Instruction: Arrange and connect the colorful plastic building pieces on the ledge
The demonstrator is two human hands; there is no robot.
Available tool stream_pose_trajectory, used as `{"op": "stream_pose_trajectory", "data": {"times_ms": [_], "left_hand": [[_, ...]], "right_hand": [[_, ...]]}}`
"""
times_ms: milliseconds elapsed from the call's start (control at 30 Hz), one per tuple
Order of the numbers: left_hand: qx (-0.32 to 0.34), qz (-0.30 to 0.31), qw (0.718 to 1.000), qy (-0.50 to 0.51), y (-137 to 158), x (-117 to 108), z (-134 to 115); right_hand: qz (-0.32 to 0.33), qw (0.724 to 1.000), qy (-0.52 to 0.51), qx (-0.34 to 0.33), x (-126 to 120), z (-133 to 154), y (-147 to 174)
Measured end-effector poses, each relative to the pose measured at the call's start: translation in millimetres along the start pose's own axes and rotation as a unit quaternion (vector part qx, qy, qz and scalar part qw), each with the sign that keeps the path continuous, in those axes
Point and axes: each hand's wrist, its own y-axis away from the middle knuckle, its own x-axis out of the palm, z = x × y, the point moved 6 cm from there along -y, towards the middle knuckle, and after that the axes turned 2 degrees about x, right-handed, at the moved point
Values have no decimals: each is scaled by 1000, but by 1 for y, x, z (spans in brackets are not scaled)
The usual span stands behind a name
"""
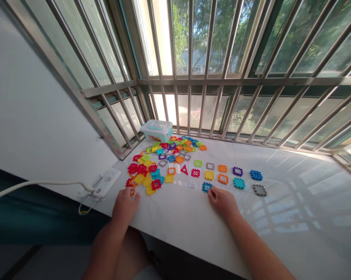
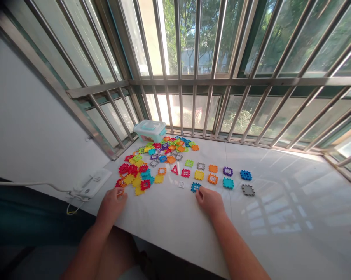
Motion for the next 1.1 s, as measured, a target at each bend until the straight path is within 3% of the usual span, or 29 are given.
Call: {"op": "stream_pose_trajectory", "data": {"times_ms": [100,233,333,467,900,1000,1100], "left_hand": [[6,-62,995,-71,-8,-3,20],[5,-22,997,-71,-17,11,34],[38,-3,999,-34,-21,18,27],[26,7,999,27,-20,22,17],[25,-8,987,156,-8,10,1],[20,19,969,246,-6,13,-11],[6,94,929,358,2,23,-35]], "right_hand": [[2,1000,3,0,-1,1,0],[7,1000,4,1,-2,3,-1],[8,1000,0,2,-3,3,-1],[4,1000,3,2,-3,2,-1],[8,1000,1,7,-3,2,-1],[7,1000,-1,7,-4,2,-1],[5,1000,-6,10,-4,2,-1]]}}
